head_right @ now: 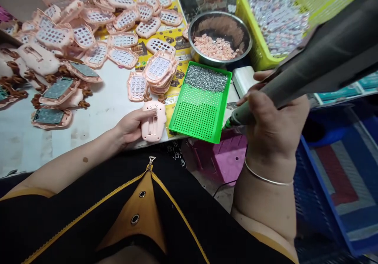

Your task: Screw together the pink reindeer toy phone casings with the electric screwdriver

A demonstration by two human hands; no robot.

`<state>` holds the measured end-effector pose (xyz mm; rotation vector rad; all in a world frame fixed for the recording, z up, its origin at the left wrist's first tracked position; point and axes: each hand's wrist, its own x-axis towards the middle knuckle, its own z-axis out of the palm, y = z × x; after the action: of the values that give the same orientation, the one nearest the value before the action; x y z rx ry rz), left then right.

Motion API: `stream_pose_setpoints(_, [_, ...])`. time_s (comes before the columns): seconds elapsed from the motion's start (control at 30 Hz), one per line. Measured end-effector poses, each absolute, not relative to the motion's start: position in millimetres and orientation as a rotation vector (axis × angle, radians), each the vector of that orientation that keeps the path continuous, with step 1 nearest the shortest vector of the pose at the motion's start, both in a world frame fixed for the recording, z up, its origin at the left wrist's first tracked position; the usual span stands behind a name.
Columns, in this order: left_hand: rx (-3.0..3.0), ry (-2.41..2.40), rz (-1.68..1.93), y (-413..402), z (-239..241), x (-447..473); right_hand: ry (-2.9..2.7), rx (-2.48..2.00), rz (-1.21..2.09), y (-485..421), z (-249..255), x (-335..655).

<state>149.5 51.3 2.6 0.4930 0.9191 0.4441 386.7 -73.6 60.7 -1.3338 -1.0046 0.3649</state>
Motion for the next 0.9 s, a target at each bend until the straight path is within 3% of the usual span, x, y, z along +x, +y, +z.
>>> stream_pose_setpoints(0.07, [0.504, 0.917, 0.444, 51.4, 1.4, 151.8, -0.969, -1.255, 0.507, -51.3, 61.2, 380.0])
stream_pose_setpoints(0.17, [0.55, 0.896, 0.452, 50.7, -0.2, 151.6, -0.999, -0.994, 0.336, -13.1, 48.0, 366.1])
stream_pose_setpoints(0.37, [0.567, 0.86, 0.422, 51.1, -1.0, 147.9, -1.073, -0.757, 0.318, 33.4, 15.8, 345.7])
stream_pose_setpoints(0.9, [0.532, 0.814, 0.374, 54.0, -1.7, 144.6, -1.108, -0.9, 0.369, 45.7, 5.7, 346.1])
